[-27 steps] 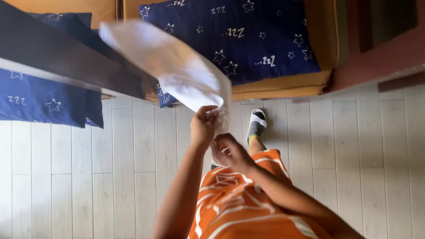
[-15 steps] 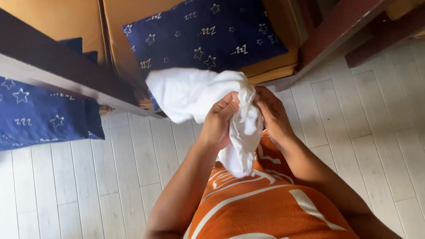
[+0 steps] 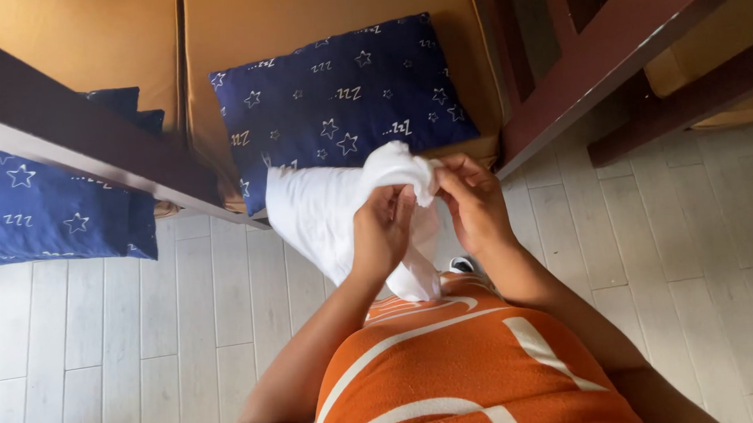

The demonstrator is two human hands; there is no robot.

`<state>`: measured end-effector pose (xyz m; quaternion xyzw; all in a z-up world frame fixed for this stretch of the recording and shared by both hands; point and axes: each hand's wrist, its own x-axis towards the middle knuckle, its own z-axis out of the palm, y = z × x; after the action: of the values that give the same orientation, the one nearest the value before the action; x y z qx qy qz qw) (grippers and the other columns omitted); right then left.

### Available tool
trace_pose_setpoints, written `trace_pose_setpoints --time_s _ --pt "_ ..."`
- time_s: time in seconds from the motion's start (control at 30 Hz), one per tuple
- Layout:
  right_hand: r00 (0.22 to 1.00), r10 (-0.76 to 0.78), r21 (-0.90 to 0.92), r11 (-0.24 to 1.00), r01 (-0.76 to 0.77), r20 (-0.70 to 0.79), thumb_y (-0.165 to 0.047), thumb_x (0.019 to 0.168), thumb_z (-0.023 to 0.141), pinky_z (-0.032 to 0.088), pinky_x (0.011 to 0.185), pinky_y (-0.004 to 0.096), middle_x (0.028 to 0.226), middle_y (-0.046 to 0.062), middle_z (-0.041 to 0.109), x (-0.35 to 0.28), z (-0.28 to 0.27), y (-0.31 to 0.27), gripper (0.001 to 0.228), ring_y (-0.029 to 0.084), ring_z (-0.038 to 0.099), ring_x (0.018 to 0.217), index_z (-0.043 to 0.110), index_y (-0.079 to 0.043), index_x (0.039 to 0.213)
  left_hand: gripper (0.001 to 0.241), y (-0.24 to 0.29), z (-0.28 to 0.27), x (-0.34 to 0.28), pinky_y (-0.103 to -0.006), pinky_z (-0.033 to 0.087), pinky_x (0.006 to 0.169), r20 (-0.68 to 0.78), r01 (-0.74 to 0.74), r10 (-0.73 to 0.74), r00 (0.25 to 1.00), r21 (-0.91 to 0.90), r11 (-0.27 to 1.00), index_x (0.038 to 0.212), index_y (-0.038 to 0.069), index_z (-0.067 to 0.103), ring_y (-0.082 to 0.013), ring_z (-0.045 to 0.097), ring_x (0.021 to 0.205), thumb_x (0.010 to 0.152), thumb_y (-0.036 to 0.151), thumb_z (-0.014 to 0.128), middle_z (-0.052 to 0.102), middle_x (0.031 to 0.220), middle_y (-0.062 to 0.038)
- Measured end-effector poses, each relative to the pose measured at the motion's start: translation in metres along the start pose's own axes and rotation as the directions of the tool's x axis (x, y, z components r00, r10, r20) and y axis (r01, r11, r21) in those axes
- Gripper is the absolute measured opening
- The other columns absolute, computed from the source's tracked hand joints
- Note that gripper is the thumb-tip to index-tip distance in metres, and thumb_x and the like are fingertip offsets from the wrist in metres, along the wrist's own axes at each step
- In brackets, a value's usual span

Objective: The person holds a white pillowcase, turns it inside out, and then places a blue pillow with star patterns into it. They adjust the pillowcase to fit the pillow and smooth it out.

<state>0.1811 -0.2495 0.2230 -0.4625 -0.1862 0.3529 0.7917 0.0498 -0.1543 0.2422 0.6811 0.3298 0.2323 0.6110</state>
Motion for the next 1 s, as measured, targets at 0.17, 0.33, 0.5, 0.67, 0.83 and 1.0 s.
trace_pose_setpoints --time_s 0.17,0.33,0.5,0.67,0.83,1.0 --pt "1.0 0.018 0.01 1.0 -0.018 0.005 -0.006 0.101 0.063 0.056 0.09 0.031 0.108 0.005 0.071 0.013 -0.027 -0.021 0.009 0.013 0.067 0.099 0.066 -0.005 0.11 0.027 0.052 0.025 0.004 -0.0304 0.054 0.071 -0.118 -0.49 0.517 0.848 0.199 0.849 0.102 -0.002 0.064 -0.0178 0.065 0.08 0.098 0.023 0.072 0.065 0.093 -0.011" --pt "0.989 0.002 -0.288 0.957 0.042 0.151 -0.007 0.103 0.064 0.053 0.094 0.027 0.109 0.004 0.07 0.026 -0.049 -0.026 0.008 0.011 0.065 0.101 0.065 -0.006 0.111 0.028 0.025 0.044 0.034 -0.0292 0.052 0.062 -0.06 -0.113 0.121 0.991 0.117 0.987 0.092 0.0 0.066 -0.0158 0.064 0.069 0.091 0.025 0.079 0.065 0.082 -0.005" --pt "0.993 0.055 -0.048 0.998 -0.05 0.102 -0.011 0.107 0.059 0.052 0.088 0.029 0.104 0.002 0.067 0.04 -0.077 -0.014 0.007 0.011 0.062 0.094 0.06 -0.008 0.113 0.016 -0.037 0.036 0.062 -0.0256 0.047 0.068 -0.091 -0.028 -0.035 0.995 -0.605 0.796 0.094 0.005 0.061 -0.0086 0.056 0.075 0.101 0.016 0.071 0.065 0.084 0.0" --pt "0.995 0.066 0.045 0.997 -0.07 0.078 -0.011 0.107 0.058 0.051 0.087 0.028 0.103 0.001 0.066 0.051 -0.065 -0.021 0.007 0.011 0.062 0.096 0.058 -0.009 0.113 0.013 -0.034 0.011 0.06 -0.0249 0.049 0.068 -0.108 0.009 -0.111 0.988 -0.672 0.74 0.094 0.007 0.062 -0.0077 0.058 0.073 0.101 0.018 0.067 0.065 0.082 0.0" --pt "0.996 0.049 0.059 0.997 -0.053 0.073 -0.008 0.107 0.059 0.05 0.089 0.028 0.104 0.001 0.065 0.055 -0.071 -0.018 0.007 0.011 0.061 0.098 0.059 -0.009 0.114 0.016 -0.043 -0.014 0.059 -0.0235 0.05 0.073 -0.143 0.011 -0.129 0.981 -0.628 0.778 0.097 0.006 0.064 -0.0073 0.059 0.078 0.103 0.021 0.067 0.066 0.087 0.0" --pt "0.987 0.126 0.105 0.985 -0.136 0.098 -0.01 0.104 0.058 0.053 0.095 0.032 0.105 0.003 0.068 0.054 -0.056 -0.04 0.006 0.015 0.064 0.102 0.06 -0.01 0.11 0.017 -0.028 -0.034 0.058 -0.0285 0.055 0.072 -0.01 0.155 -0.222 0.975 -0.685 0.711 0.098 0.007 0.063 -0.0122 0.065 0.078 0.1 0.024 0.065 0.069 0.086 -0.002"
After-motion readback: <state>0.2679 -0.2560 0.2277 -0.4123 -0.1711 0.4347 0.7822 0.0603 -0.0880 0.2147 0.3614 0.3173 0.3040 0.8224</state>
